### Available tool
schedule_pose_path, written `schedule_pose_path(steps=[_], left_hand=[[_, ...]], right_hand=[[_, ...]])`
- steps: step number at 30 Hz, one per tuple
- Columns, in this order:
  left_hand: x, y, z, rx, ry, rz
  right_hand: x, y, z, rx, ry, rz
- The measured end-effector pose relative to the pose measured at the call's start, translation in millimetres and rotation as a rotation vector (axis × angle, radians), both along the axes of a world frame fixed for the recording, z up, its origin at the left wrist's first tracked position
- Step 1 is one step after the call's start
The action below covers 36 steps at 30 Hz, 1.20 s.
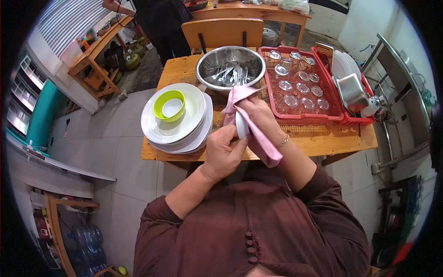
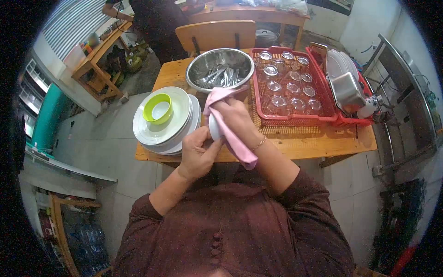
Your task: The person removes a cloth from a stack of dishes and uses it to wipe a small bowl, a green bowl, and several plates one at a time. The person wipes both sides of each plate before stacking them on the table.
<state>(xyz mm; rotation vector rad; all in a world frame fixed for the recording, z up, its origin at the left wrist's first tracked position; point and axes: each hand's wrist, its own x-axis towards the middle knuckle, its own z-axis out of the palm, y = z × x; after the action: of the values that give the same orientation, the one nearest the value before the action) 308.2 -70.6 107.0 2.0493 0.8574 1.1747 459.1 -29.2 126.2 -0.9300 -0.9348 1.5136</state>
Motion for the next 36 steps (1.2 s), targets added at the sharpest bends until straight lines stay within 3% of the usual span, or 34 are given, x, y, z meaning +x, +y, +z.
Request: schedule_pose_path(steps=[1,4,5,9,12,13,16,17,19,20,21,24,29,32,33,35,36], left_hand=[[2.7,-2.1,2.8,0.012,-0.068,-0.021],[-0.2,-2.9,-11.2,-0.385,-0.287,0.001],[-0.7,-2.1,-8.2,-0.446,-0.342,-0.026],[-6.9,5.4,15.0,-0.727,-0.58,-0.168],[-16.8,16.3,15.2,-1.037,-0.856,-0.364],[-14.0,14.9,8.6,-1.07,-0.922,-0.316],[-2.8,4.8,17.4,-0.925,-0.956,-0.265],[-3.7,-0.9,28.7,-0.917,-0.962,-0.317],[5.9,6.4,12.8,-0.627,-0.848,-0.09],[8.7,6.4,5.6,-0.491,-0.784,0.024],[8.0,1.7,8.2,-0.432,-0.634,0.155],[18.3,-1.0,1.5,-0.393,-0.591,0.199],[15.9,-10.8,-3.9,-0.254,-0.621,0.106],[-9.5,-8.9,-2.4,-0.111,-0.153,0.057],[-13.4,-9.7,-0.3,-0.207,-0.007,0.099],[-17.7,-1.6,-2.4,-0.199,0.006,0.095],[-19.1,1.9,-4.8,-0.192,0.016,0.083]], right_hand=[[-0.5,-1.1,-4.3,-0.07,0.141,0.002],[-18.8,-21.7,0.5,-0.035,0.354,-0.022],[-31.8,-30.7,-4.9,0.052,0.36,-0.165],[-19.7,-16.5,-29.9,0.636,-0.295,-0.28],[-5.8,-9.6,-16.1,0.563,-0.327,-0.136],[-6.7,-8.9,-13.7,0.543,-0.251,-0.147],[3.4,-1.1,-27.8,0.074,0.187,-0.092],[3.9,-7.3,-32.4,0.103,0.213,-0.063],[-23.6,-28.0,-23.7,0.282,0.06,-0.12],[-37.6,-29.4,-30.4,0.236,0.293,-0.105],[-44.2,-37.2,-26.8,0.269,0.229,-0.122],[-48.9,-35.3,-26.6,0.335,0.151,-0.209],[-30.3,-5.8,-27.5,0.153,0.158,-0.099],[-16.3,-19.8,10.0,0.057,0.143,-0.073],[-16.8,-26.7,19.2,0.034,0.128,-0.095],[-30.0,-43.0,2.6,0.335,-0.273,-0.169],[-41.7,-51.6,-7.5,0.43,-0.305,-0.173]])
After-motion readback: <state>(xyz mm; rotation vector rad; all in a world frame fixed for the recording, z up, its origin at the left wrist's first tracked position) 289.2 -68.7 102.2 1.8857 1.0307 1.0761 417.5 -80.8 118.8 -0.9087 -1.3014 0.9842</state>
